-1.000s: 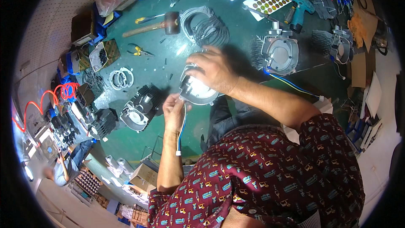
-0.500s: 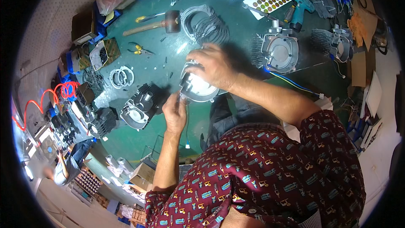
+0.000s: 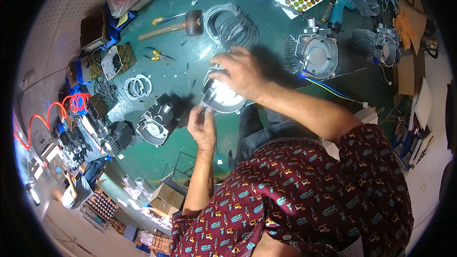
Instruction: The person assembles circular electronic components by inserting wires into housings and securing them with a hot glue gun. They repeatedly test the units by connecting power cables, then retrieve black cylindrical parts from a nearby table and place them on the workbench.
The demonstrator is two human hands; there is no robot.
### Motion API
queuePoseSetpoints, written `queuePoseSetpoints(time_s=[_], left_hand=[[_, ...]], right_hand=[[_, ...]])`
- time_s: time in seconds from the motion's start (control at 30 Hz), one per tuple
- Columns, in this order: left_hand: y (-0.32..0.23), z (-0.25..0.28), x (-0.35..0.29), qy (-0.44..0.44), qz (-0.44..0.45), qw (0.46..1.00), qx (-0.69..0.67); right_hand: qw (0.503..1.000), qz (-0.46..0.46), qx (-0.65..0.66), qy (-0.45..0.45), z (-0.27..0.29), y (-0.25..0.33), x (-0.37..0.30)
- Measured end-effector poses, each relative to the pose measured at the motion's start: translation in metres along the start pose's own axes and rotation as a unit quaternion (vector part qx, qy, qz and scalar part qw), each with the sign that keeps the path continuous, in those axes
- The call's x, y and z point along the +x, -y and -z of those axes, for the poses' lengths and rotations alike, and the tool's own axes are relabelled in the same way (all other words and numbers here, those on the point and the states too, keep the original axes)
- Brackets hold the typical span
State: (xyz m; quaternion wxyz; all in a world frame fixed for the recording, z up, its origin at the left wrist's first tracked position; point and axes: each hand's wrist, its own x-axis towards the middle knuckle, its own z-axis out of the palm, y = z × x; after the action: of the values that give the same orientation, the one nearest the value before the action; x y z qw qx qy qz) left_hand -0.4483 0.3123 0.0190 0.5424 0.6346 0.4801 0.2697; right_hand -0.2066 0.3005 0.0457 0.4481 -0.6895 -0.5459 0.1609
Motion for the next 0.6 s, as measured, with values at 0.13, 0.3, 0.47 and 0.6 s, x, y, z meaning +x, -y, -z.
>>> queuePoseSetpoints(time_s=[0.13, 0.3, 0.47, 0.6], left_hand=[[-0.006, 0.005, 0.008, 0.036, 0.019, 0.999, -0.037], [-0.006, 0.015, -0.001, 0.085, 0.063, 0.991, -0.079], [-0.009, 0.017, 0.007, 0.093, 0.064, 0.991, -0.071], [-0.005, 0.021, 0.009, 0.083, 0.13, 0.977, -0.145]], right_hand=[[1.0, 0.008, -0.003, -0.01, 0.0, 0.001, -0.001], [0.999, 0.038, -0.004, 0.014, -0.004, 0.002, -0.002], [0.999, 0.009, 0.014, 0.044, -0.003, -0.001, 0.001], [0.999, 0.032, -0.009, 0.035, -0.004, 0.005, 0.001]])
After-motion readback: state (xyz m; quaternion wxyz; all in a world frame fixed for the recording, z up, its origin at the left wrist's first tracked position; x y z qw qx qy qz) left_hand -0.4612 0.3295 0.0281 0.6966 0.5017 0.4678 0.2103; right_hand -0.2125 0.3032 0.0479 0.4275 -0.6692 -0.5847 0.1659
